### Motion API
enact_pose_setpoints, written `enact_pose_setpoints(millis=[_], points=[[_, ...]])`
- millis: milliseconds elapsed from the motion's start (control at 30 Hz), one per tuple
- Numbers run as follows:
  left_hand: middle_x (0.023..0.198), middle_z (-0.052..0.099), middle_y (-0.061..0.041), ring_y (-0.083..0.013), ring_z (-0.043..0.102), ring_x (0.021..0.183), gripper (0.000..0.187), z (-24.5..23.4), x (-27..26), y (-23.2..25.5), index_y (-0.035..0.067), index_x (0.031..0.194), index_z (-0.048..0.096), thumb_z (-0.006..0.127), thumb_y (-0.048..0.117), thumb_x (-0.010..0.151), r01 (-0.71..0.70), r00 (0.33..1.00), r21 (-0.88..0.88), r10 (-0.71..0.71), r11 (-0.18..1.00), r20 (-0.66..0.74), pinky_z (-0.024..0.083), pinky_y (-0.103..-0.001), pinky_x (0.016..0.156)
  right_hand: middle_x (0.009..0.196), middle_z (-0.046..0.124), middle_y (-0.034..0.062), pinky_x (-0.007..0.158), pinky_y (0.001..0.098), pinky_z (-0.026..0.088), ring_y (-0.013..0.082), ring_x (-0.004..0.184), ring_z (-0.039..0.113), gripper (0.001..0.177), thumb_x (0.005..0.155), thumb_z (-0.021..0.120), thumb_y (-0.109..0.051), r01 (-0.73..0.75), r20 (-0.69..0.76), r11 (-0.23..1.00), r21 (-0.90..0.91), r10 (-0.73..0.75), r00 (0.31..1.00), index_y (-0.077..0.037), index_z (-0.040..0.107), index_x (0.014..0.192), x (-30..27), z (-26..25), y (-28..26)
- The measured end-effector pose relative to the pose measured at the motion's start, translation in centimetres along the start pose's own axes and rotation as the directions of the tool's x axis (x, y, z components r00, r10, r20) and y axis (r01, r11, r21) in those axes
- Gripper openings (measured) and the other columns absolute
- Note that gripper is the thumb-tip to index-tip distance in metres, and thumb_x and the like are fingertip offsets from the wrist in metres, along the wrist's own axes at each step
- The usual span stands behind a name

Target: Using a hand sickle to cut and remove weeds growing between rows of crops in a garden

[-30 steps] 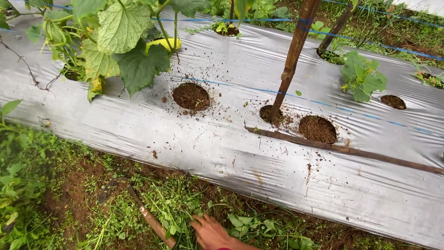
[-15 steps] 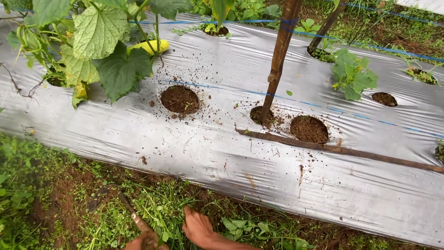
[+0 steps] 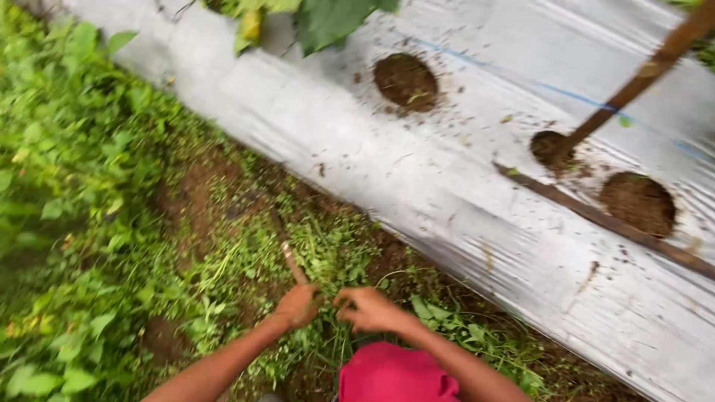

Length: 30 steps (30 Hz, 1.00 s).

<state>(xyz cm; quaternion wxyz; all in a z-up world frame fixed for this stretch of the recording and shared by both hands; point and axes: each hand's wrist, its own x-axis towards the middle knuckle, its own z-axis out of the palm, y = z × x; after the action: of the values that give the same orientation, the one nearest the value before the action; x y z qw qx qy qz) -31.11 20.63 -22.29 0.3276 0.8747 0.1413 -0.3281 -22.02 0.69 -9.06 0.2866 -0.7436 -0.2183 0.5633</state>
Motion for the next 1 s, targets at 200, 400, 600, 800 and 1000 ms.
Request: enact_pose_setpoints(millis=[200,400,600,800,1000], points=[[0.103,0.072,-0.024,-0.0417,0.071,0.095,0.030,-5.8,-9.2,6.2,0.000,0.117,0.069,0.062,0.012,0.092,-0.137,0.877,0.257,-0.003,0.957,0.481,0.059,-0.054,0.083,0.086,0.074,0.0138,0.058,0.0321,0.059,0.0197,0.061,0.074,0.023,0.103,0.049,-0.017,0.211,-0.447,0.973,0.099,-0.146,0.882,-0.006,0.067,0.112,3.3,-1.0,1.3],[0.119,0.074,-0.013,-0.0294,0.072,0.108,0.035,-9.9,-8.9,3.9,0.010,0.119,0.075,0.064,0.030,0.093,0.017,0.945,0.468,-0.166,0.884,0.281,0.060,-0.048,0.091,0.144,0.046,0.0226,0.082,0.0467,0.061,0.0395,0.124,0.057,0.045,0.100,0.054,-0.023,0.217,-0.243,0.797,-0.564,-0.411,0.879,-0.006,0.050,0.142,4.1,1.5,-3.8],[0.146,0.048,-0.023,-0.0363,0.047,0.139,0.070,-13.3,-5.0,-4.0,0.003,0.147,0.047,0.064,0.047,0.096,0.311,0.938,0.320,-0.234,0.895,-0.258,0.050,-0.059,0.106,0.109,0.069,0.0167,0.059,0.0363,0.060,0.0279,0.077,0.075,0.030,0.093,0.056,-0.013,0.104,-0.110,0.686,-0.720,-0.260,0.959,-0.006,0.070,0.118,8.7,2.0,2.3],[0.158,0.026,-0.030,-0.0485,0.037,0.145,0.099,-15.3,-5.1,-4.0,0.005,0.162,0.015,0.071,0.047,0.092,0.339,0.892,-0.245,-0.393,0.908,-0.223,0.043,-0.067,0.111,0.146,0.048,0.0204,0.090,0.0421,0.055,0.0351,0.130,0.052,0.061,0.090,0.053,0.002,0.162,-0.187,0.521,-0.838,-0.552,0.813,-0.004,0.044,0.150,10.7,-2.9,-9.3],[0.127,0.064,-0.025,-0.0442,0.070,0.110,0.067,-3.5,7.4,-13.9,0.005,0.150,0.046,0.071,0.019,0.089,0.294,0.942,-0.039,-0.296,0.955,-0.157,0.061,-0.056,0.091,0.119,0.065,0.0165,0.061,0.0412,0.056,0.0250,0.075,0.070,0.034,0.093,0.052,-0.003,0.074,-0.187,0.489,-0.869,-0.463,0.866,-0.003,0.061,0.125,19.6,-0.2,-1.2]])
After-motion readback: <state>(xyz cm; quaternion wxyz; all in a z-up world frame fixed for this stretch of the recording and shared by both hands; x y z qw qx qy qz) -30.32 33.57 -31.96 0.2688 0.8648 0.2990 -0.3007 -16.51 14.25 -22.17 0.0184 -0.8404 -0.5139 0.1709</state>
